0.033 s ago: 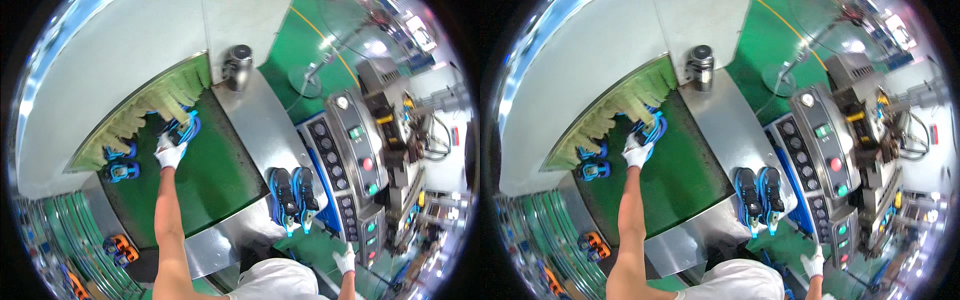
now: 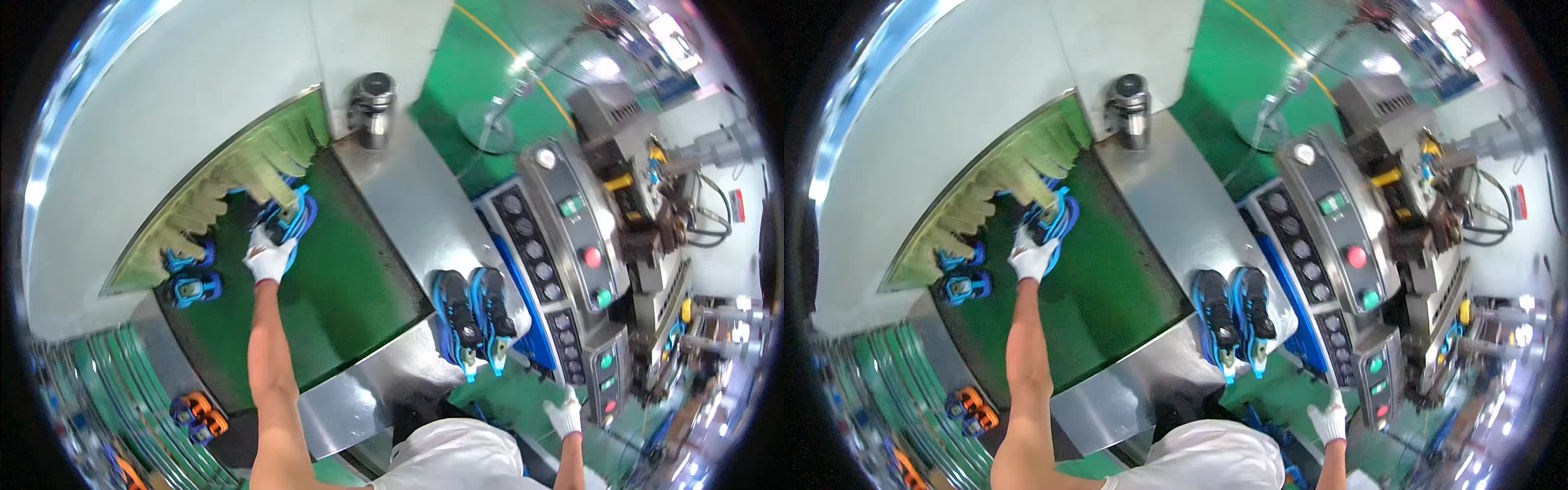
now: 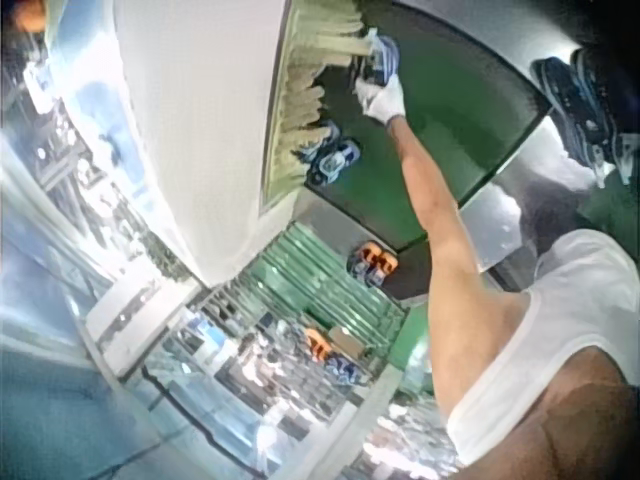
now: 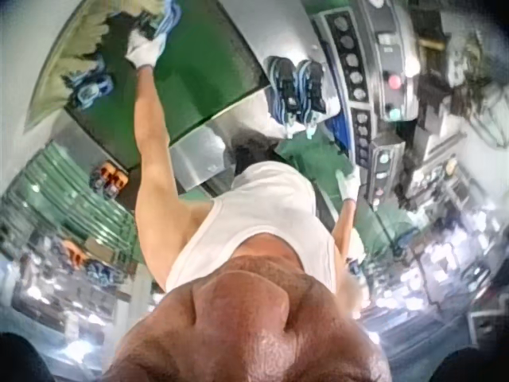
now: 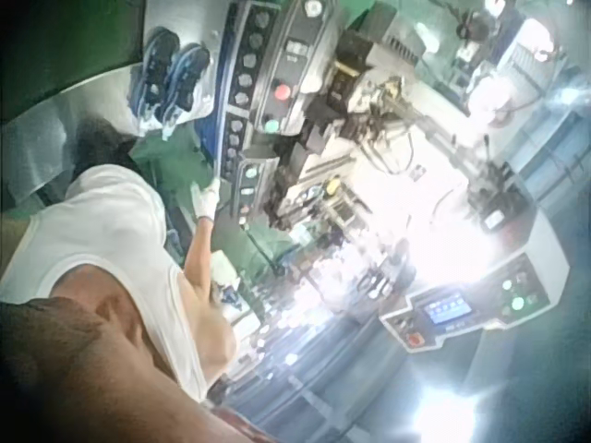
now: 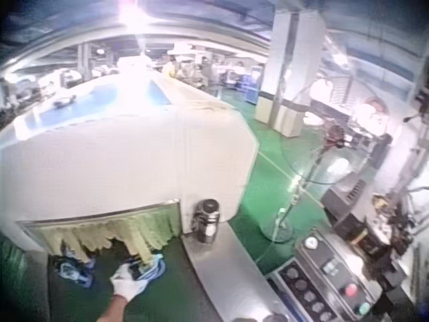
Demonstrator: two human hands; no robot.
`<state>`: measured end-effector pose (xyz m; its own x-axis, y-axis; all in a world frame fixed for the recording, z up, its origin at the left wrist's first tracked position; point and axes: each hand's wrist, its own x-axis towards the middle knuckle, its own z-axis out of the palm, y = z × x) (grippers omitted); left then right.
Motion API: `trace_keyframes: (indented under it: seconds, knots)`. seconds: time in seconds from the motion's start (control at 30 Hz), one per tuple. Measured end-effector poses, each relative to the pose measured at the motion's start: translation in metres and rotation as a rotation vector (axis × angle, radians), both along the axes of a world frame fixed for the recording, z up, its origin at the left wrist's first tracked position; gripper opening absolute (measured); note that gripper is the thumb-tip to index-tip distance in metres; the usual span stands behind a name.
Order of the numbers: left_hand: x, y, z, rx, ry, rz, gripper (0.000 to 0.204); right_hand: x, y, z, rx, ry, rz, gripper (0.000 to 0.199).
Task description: The person picks up shoes from a conveyor belt, places them into a lasting machine for processing, and then moves the finished shoes to a different transport rack.
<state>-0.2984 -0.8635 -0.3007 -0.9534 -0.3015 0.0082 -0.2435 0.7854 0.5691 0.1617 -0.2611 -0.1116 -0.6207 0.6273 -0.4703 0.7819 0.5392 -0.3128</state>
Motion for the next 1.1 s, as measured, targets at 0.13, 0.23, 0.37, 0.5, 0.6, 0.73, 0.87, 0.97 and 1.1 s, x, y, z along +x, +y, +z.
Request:
trace_keyframes:
  seconds: [0.13,0.23,0.37,0.5,0.6,0.73,0.87,0.97,1.1]
  knots:
    - [0.049,0.032,0.038,-0.114,-0.132,-0.031,0.085,-0.093,-0.045,0.029,0.063,0.043,0.305,0.079]
    - [0.117,0.067,0.070,0.050,-0.109,-0.263,0.069,-0.149,-0.087,0.044,-0.127,0.257,0.595,0.080]
    - [0.165,0.193,0.202,0.044,-0.201,-1.030,0.040,-0.178,-0.122,0.047,-0.175,0.620,1.036,0.098]
    - [0.175,0.289,0.269,-0.014,-0.198,-1.490,0.032,-0.202,-0.109,0.071,-0.514,0.349,1.106,0.062]
    - [0.162,0.337,0.305,0.010,0.012,-1.549,0.039,-0.194,-0.059,0.096,-0.495,0.509,0.929,0.064]
    - [0.143,0.424,0.364,0.000,0.402,-1.491,0.049,-0.146,0.033,0.094,-0.895,0.464,0.328,0.071]
    - [0.116,0.475,0.383,0.224,0.647,-1.113,0.055,-0.085,0.094,0.126,-1.559,0.767,-0.225,0.078]
    - [0.084,0.515,0.364,0.171,0.588,-1.046,0.050,-0.056,0.124,0.094,-1.753,0.966,-0.275,0.088]
    - [0.047,0.585,0.337,0.061,0.653,-1.160,0.052,-0.046,0.147,0.104,-1.662,1.153,-0.359,0.087]
